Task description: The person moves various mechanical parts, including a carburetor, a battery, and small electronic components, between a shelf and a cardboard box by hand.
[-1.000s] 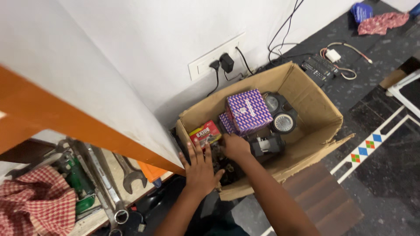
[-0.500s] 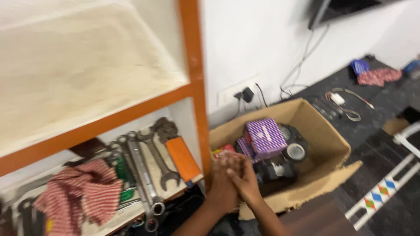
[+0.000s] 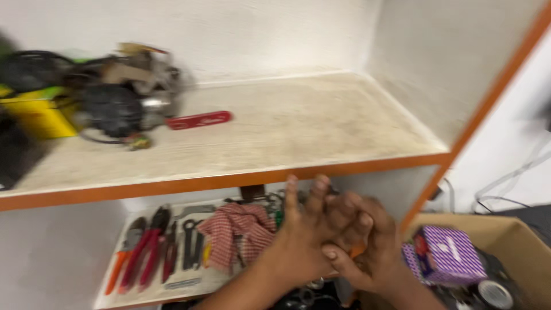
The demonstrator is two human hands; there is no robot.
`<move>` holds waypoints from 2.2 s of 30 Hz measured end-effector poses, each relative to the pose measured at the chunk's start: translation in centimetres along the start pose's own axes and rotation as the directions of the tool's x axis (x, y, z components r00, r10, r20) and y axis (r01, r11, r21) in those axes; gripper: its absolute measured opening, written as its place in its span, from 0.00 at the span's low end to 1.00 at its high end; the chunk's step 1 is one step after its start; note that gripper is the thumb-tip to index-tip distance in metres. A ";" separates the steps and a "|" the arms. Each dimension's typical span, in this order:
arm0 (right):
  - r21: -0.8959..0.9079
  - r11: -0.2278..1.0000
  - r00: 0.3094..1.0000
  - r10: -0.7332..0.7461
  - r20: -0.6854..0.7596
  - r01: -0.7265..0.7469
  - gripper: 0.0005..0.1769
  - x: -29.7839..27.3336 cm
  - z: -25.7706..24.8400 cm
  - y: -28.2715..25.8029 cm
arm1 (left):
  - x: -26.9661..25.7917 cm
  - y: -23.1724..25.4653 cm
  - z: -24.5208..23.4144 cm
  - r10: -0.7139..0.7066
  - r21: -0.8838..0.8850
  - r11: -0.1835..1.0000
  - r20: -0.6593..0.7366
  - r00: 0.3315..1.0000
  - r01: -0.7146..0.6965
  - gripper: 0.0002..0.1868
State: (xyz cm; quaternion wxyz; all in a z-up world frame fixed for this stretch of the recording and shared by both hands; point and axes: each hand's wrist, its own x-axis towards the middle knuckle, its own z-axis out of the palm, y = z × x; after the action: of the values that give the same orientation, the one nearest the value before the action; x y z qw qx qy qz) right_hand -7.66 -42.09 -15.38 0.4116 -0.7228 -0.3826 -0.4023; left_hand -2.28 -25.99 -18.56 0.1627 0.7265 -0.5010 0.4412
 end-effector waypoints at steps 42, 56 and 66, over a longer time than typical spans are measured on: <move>-0.616 0.567 0.803 -0.148 0.577 0.547 0.20 31.6 15.3 3.2 | 2.6 -21.4 -26.7 -0.715 0.447 0.612 -0.039 0.698 0.652 0.65; -0.599 0.544 0.797 -0.263 0.544 0.588 0.18 31.7 15.0 3.2 | 3.6 -19.9 -27.1 -0.751 0.449 0.587 -0.009 0.660 0.674 0.64; -0.578 0.368 0.527 -0.840 0.129 0.728 0.09 32.1 11.7 2.4 | 2.7 -20.3 -27.0 -0.619 0.422 0.695 -0.061 0.783 0.583 0.54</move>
State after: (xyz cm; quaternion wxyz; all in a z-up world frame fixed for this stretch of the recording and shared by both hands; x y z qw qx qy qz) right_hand 9.90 -25.35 8.74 -0.0328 -0.4958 -0.5009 -0.7086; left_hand 2.77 -0.25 2.82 0.1165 0.8856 -0.1357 0.4287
